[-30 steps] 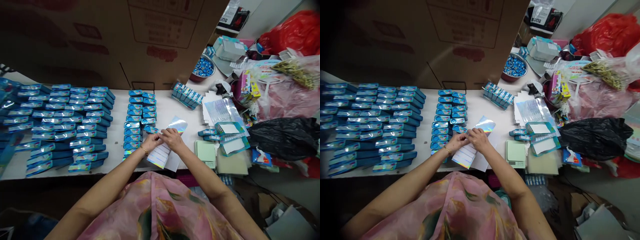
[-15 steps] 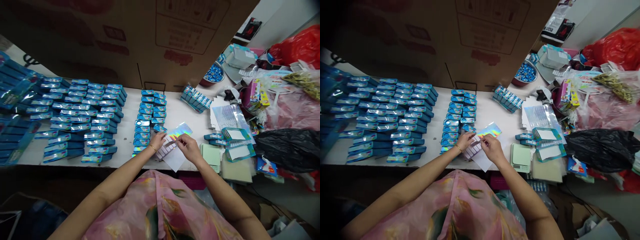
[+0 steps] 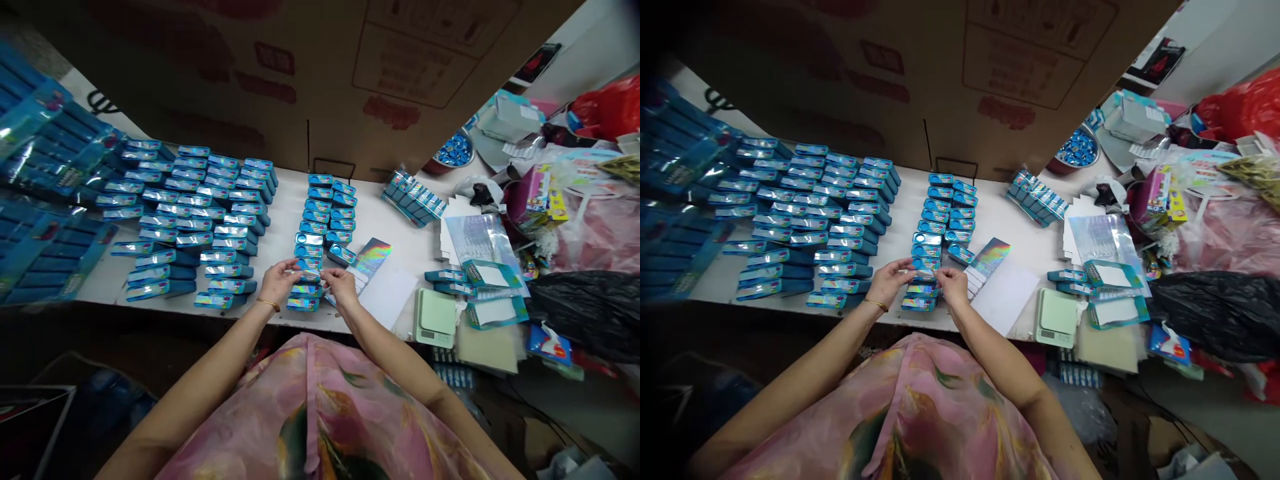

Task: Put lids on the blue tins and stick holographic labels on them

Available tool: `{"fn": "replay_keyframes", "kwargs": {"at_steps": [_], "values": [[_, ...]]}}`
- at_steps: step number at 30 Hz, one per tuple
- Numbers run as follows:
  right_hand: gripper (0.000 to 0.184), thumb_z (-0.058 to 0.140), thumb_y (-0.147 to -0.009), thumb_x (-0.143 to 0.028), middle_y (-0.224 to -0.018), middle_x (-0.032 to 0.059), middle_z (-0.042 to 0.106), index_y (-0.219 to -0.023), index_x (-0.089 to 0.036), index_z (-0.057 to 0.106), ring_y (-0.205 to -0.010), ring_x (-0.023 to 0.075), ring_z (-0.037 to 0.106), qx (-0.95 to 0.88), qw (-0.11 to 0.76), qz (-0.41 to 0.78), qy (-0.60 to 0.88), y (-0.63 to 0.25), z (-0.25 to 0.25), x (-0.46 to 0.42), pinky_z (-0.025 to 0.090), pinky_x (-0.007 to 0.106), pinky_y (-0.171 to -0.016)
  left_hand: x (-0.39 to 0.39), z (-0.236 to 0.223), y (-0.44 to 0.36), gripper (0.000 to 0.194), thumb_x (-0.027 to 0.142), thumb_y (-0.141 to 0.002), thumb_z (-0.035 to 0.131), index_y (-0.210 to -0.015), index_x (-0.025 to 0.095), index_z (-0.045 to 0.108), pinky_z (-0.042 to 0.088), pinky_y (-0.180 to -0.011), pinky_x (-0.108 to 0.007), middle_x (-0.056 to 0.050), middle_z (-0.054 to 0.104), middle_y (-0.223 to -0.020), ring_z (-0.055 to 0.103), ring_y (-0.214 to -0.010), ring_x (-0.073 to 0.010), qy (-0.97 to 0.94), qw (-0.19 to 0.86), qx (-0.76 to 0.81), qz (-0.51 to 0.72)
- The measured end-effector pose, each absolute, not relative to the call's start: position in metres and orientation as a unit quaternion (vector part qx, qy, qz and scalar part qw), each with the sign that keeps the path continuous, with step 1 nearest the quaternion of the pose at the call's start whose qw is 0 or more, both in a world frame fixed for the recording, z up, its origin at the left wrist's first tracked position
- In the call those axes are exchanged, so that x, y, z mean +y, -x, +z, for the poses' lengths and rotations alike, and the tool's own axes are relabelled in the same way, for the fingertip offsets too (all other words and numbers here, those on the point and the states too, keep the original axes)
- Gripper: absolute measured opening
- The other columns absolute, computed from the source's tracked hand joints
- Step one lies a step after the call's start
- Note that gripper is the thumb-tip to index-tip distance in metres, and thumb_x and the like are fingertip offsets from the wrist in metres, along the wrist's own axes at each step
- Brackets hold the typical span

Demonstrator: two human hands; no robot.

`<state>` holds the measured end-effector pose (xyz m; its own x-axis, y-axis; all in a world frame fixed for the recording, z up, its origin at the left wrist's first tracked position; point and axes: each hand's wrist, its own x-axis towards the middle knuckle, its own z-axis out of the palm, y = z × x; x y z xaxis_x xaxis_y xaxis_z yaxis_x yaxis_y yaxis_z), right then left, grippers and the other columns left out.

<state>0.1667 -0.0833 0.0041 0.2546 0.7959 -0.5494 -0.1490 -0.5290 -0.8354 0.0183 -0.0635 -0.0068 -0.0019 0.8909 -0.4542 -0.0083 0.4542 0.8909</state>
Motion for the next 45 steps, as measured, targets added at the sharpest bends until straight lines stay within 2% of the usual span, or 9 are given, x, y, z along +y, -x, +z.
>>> {"fn": "replay_keyframes", "kwargs": {"at_steps": [6, 14, 20, 23, 31, 35, 38, 42, 45], "values": [[0.015, 0.056, -0.067, -0.029, -0.063, 0.0004, 0.059, -0.065, -0.016, 0.063, -0.059, 0.0125, 0.053, -0.382, 0.397, 0.397, 0.734, -0.134, -0.021, -0.075, 0.041, 0.024, -0.061, -0.044, -0.029, 0.005, 0.047, 0.030, -0.054, 0.065, -0.097, 0.013, 0.056, 0.044, -0.060, -0.026, -0.001, 0.058, -0.076, 0.054, -0.058, -0.0101, -0.435, 0.519, 0.643, 0.358], [0.015, 0.053, -0.073, -0.026, -0.069, 0.0018, 0.058, -0.070, -0.015, 0.064, -0.062, 0.0131, 0.053, -0.466, 0.327, 0.293, 0.768, -0.129, -0.019, -0.066, 0.040, 0.024, -0.063, -0.031, -0.037, 0.004, 0.037, 0.027, -0.062, 0.056, -0.096, 0.014, 0.057, 0.043, -0.062, -0.024, -0.001, 0.057, -0.073, 0.053, -0.057, -0.0105, -0.512, 0.450, 0.650, 0.335], [0.017, 0.048, -0.078, -0.025, -0.081, 0.0030, 0.059, -0.076, -0.018, 0.063, -0.070, 0.0144, 0.053, -0.544, 0.178, 0.233, 0.787, -0.131, -0.015, -0.059, 0.037, 0.025, -0.065, -0.025, -0.054, 0.002, 0.037, 0.022, -0.061, 0.056, -0.097, 0.013, 0.056, 0.044, -0.063, -0.025, 0.000, 0.057, -0.070, 0.055, -0.059, -0.0117, -0.496, 0.470, 0.651, 0.330], [0.022, 0.043, -0.082, -0.027, -0.091, 0.0044, 0.058, -0.094, -0.019, 0.060, -0.077, 0.0160, 0.052, -0.586, 0.110, 0.192, 0.780, -0.135, -0.012, -0.060, 0.037, 0.026, -0.065, -0.027, -0.062, 0.002, 0.039, 0.024, -0.061, 0.057, -0.098, 0.013, 0.057, 0.046, -0.064, -0.027, -0.001, 0.059, -0.072, 0.057, -0.061, -0.0133, -0.482, 0.464, 0.670, 0.321], [0.040, 0.036, -0.082, -0.015, -0.097, 0.0096, 0.054, -0.120, -0.023, 0.047, -0.084, 0.0211, 0.047, -0.779, -0.029, 0.139, 0.611, -0.156, 0.000, -0.071, 0.035, 0.034, -0.073, -0.039, -0.048, 0.006, 0.029, 0.011, -0.066, 0.040, -0.076, 0.017, 0.067, 0.043, -0.083, -0.031, -0.007, 0.064, -0.088, 0.058, -0.086, -0.0195, -0.625, 0.359, 0.657, 0.221], [0.039, 0.039, -0.083, -0.025, -0.113, 0.0106, 0.048, -0.121, -0.021, 0.045, -0.100, 0.0229, 0.043, -0.661, 0.119, 0.091, 0.735, -0.202, 0.009, -0.070, 0.033, 0.036, -0.084, -0.039, -0.030, -0.009, 0.030, 0.017, -0.070, 0.041, -0.085, 0.015, 0.066, 0.045, -0.081, -0.031, -0.008, 0.063, -0.093, 0.057, -0.088, -0.0200, -0.628, 0.318, 0.658, 0.268], [0.059, 0.051, -0.074, -0.034, -0.124, 0.0153, 0.039, -0.127, -0.016, 0.035, -0.109, 0.0257, 0.038, -0.453, 0.281, 0.084, 0.842, -0.248, 0.004, -0.068, 0.034, 0.038, -0.085, -0.038, -0.014, -0.044, 0.028, 0.023, -0.074, 0.042, -0.089, 0.016, 0.065, 0.044, -0.081, -0.030, -0.007, 0.062, -0.093, 0.057, -0.088, -0.0182, -0.647, 0.347, 0.605, 0.308], [0.050, 0.057, -0.063, -0.030, -0.090, 0.0095, 0.057, -0.108, -0.011, 0.049, -0.077, 0.0185, 0.054, -0.217, 0.444, 0.324, 0.806, -0.289, -0.015, -0.073, 0.042, 0.030, -0.064, -0.042, -0.001, -0.106, 0.028, 0.030, -0.076, 0.045, -0.095, 0.017, 0.062, 0.043, -0.082, -0.029, -0.007, 0.062, -0.098, 0.056, -0.091, -0.0170, -0.690, 0.422, 0.519, 0.275], [0.033, 0.060, -0.057, -0.027, -0.071, 0.0007, 0.056, -0.087, -0.013, 0.054, -0.060, 0.0118, 0.051, -0.140, 0.556, 0.433, 0.696, -0.302, -0.021, -0.091, 0.041, 0.024, -0.058, -0.044, -0.003, -0.142, 0.039, 0.038, -0.070, 0.055, -0.102, 0.016, 0.058, 0.043, -0.078, -0.030, -0.008, 0.062, -0.099, 0.056, -0.088, -0.0188, -0.705, 0.438, 0.513, 0.217]]}}
